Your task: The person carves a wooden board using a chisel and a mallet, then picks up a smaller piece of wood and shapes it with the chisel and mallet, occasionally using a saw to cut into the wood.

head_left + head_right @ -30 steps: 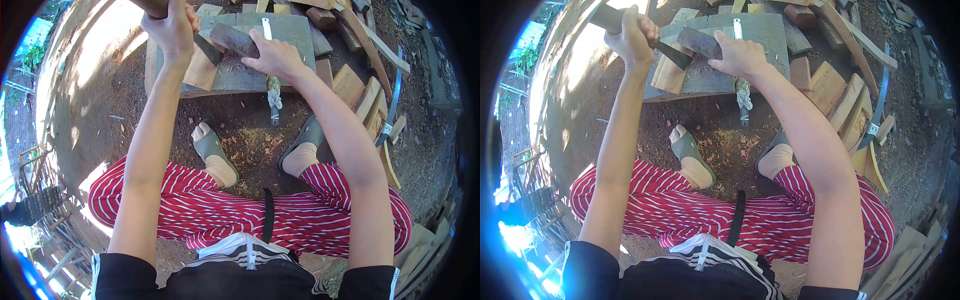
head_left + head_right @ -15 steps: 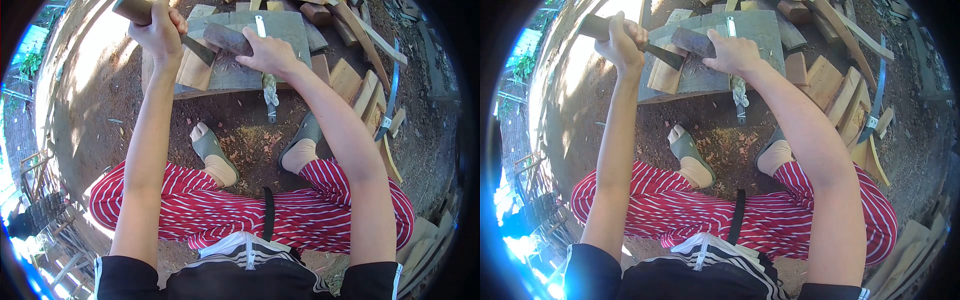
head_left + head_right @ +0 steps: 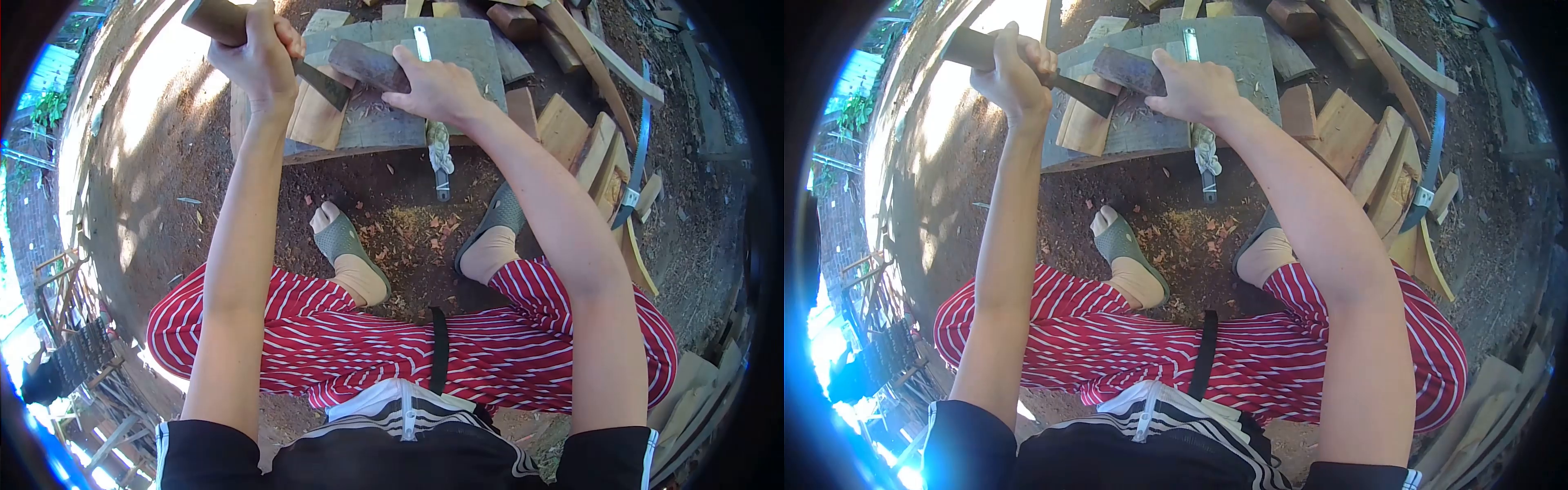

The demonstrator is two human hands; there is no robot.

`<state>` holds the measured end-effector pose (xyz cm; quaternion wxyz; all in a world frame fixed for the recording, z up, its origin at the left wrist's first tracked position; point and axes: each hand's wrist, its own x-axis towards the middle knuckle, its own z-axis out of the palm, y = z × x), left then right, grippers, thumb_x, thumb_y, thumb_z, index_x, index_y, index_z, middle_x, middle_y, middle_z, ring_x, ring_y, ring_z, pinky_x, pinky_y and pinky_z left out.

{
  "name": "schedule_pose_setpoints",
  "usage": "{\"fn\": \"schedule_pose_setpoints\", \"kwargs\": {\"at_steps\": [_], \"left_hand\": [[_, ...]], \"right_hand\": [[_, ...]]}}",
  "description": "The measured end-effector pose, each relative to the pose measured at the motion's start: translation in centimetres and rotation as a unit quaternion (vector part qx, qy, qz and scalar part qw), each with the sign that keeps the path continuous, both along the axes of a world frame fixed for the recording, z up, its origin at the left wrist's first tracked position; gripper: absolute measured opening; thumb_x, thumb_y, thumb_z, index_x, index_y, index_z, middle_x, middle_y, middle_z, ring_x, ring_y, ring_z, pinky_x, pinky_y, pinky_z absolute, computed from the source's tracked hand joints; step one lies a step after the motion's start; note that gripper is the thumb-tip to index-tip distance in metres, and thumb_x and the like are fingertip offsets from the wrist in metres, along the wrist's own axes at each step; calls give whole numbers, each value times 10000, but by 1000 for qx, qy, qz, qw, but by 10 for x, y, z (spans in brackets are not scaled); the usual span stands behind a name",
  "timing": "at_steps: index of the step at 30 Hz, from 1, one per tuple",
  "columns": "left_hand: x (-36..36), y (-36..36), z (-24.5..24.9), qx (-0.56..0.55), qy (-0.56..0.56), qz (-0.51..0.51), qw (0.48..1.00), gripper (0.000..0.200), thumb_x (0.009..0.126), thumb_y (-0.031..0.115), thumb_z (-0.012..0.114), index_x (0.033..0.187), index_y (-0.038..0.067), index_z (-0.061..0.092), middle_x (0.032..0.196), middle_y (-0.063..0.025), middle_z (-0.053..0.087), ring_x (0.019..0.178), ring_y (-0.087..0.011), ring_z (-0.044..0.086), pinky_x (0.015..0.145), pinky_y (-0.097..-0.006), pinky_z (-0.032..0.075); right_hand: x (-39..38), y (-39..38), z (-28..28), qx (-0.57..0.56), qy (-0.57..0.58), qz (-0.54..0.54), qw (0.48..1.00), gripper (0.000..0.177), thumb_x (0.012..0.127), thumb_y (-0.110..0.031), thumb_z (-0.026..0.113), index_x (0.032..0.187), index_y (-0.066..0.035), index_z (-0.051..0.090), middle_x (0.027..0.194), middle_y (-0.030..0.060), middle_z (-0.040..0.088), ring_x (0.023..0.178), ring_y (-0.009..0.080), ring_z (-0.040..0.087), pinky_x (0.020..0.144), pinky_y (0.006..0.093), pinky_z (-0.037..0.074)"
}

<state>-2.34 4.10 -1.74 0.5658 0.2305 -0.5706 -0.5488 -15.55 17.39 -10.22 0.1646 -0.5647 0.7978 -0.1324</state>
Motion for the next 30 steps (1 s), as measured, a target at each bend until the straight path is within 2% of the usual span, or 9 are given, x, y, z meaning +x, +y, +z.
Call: {"fn": "schedule_pose_setpoints", "kwargs": {"at_steps": [13, 15, 20, 22, 25, 27, 29, 30], "left_hand": [[3, 0, -4, -13, 9, -19, 1000, 253, 885, 83, 558, 658, 50, 452, 474, -35, 429, 363, -125, 418, 363, -290, 340], [3, 4, -4, -16, 8, -18, 1000, 257, 885, 82, 559, 654, 51, 451, 473, -34, 429, 362, -124, 416, 363, -289, 339], [3, 10, -8, -28, 6, -15, 999, 271, 887, 73, 555, 641, 56, 443, 474, -35, 436, 365, -114, 413, 362, -286, 339], [4, 16, -10, -65, -7, -11, 998, 282, 893, 57, 546, 633, 55, 438, 480, -39, 446, 370, -108, 411, 362, -279, 339], [0, 11, -24, -94, 1, 4, 996, 263, 885, 8, 554, 648, 56, 449, 483, -32, 457, 373, -100, 419, 361, -267, 338], [-2, 10, -33, -133, -26, 53, 989, 248, 872, -8, 583, 665, 60, 466, 495, -21, 469, 390, -88, 448, 370, -255, 353], [0, 12, -35, -134, -47, 59, 988, 236, 872, -2, 590, 677, 58, 473, 504, -20, 475, 394, -88, 457, 370, -251, 358], [-2, 11, -36, -144, -67, 57, 986, 224, 872, 5, 596, 689, 56, 479, 512, -19, 481, 398, -88, 466, 371, -248, 363]], "right_hand": [[1, 2, 2, -8, 2, 2, 1000, 658, 830, -531, 649, 1311, -147, 416, 950, 233, 694, 907, 456, 669, 788, 532, 527], [3, 2, 4, -6, 12, -2, 1000, 638, 816, -473, 668, 1288, -114, 433, 934, 181, 712, 880, 392, 691, 764, 506, 540], [5, 3, 0, -19, 15, -7, 1000, 654, 818, -480, 662, 1302, -105, 430, 923, 193, 709, 871, 395, 690, 761, 512, 538], [5, 4, 2, -36, 22, -12, 999, 661, 819, -483, 661, 1305, -101, 429, 911, 196, 709, 862, 397, 690, 759, 514, 538], [-3, 4, 13, -9, 4, -40, 999, 674, 823, -508, 656, 1293, -71, 452, 946, 219, 701, 871, 409, 687, 775, 514, 538], [-13, 2, 28, -46, -129, -62, 989, 692, 828, -535, 657, 1283, -46, 474, 995, 234, 688, 877, 376, 698, 783, 476, 553], [-5, 1, 89, -173, -171, -90, 966, 677, 833, -545, 661, 1246, -26, 523, 976, 210, 690, 879, 326, 706, 795, 428, 564], [-4, -6, 113, -315, -196, -23, 928, 631, 843, -528, 660, 1207, -23, 557, 856, 156, 700, 801, 268, 714, 757, 393, 570]]}}
